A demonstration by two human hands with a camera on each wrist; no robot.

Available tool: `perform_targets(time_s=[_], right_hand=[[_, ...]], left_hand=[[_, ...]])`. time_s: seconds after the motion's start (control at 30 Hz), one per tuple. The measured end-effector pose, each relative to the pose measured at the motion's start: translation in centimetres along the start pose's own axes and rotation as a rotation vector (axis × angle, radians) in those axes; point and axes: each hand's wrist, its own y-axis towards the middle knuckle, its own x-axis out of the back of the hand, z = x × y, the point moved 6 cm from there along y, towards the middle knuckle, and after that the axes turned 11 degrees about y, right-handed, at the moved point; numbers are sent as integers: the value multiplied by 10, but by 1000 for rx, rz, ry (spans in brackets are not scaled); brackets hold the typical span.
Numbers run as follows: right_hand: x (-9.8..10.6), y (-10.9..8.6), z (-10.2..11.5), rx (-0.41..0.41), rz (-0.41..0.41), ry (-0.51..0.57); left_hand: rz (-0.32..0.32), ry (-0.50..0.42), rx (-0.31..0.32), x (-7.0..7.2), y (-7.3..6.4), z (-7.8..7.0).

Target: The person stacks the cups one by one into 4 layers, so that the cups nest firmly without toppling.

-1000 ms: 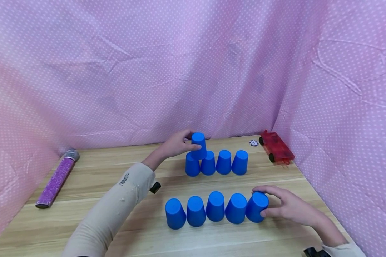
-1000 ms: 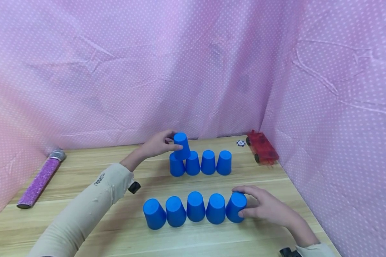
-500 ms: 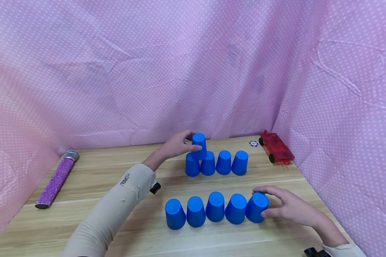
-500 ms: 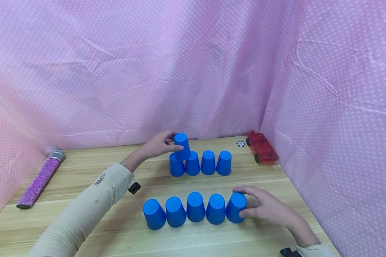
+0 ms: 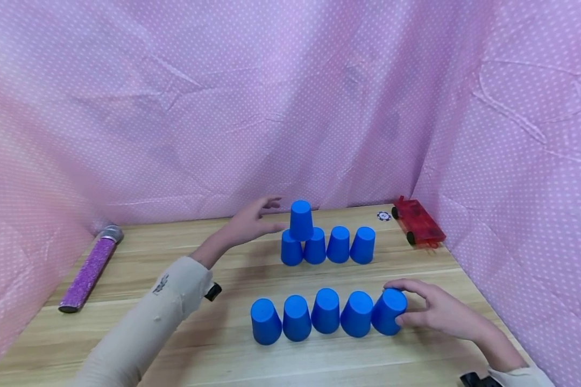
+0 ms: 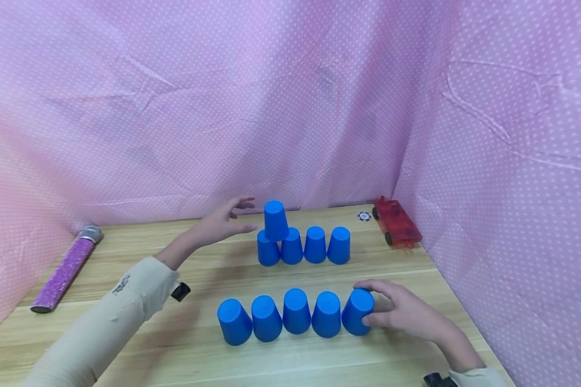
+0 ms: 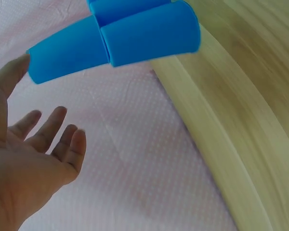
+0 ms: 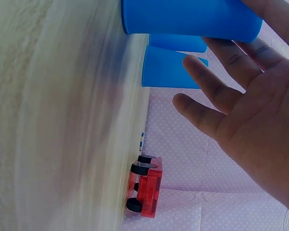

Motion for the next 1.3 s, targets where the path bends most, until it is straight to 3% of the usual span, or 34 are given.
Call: perform_targets(time_s=[0.17,0.37,0.67,0.9,1.03,1.3], right_hand=[[8,0,5,11,-29,-30],[21,3,12,22,-81,-68],[38,18,30,95,-171,-130],[55,38,45,109,-228,-102],[64,51,55,126,-259,-90],[73,85,58,122,-287,-29]], left_hand=[[-29,21,-50,19,-27,1],[97,69,-57,21,-56,6],[284,34,-50,-6,-98,10],[386,1,-27,-32,-126,15],[412,-44,-40,-41,-136,14],[397,-94,-14,-53,-148,18]])
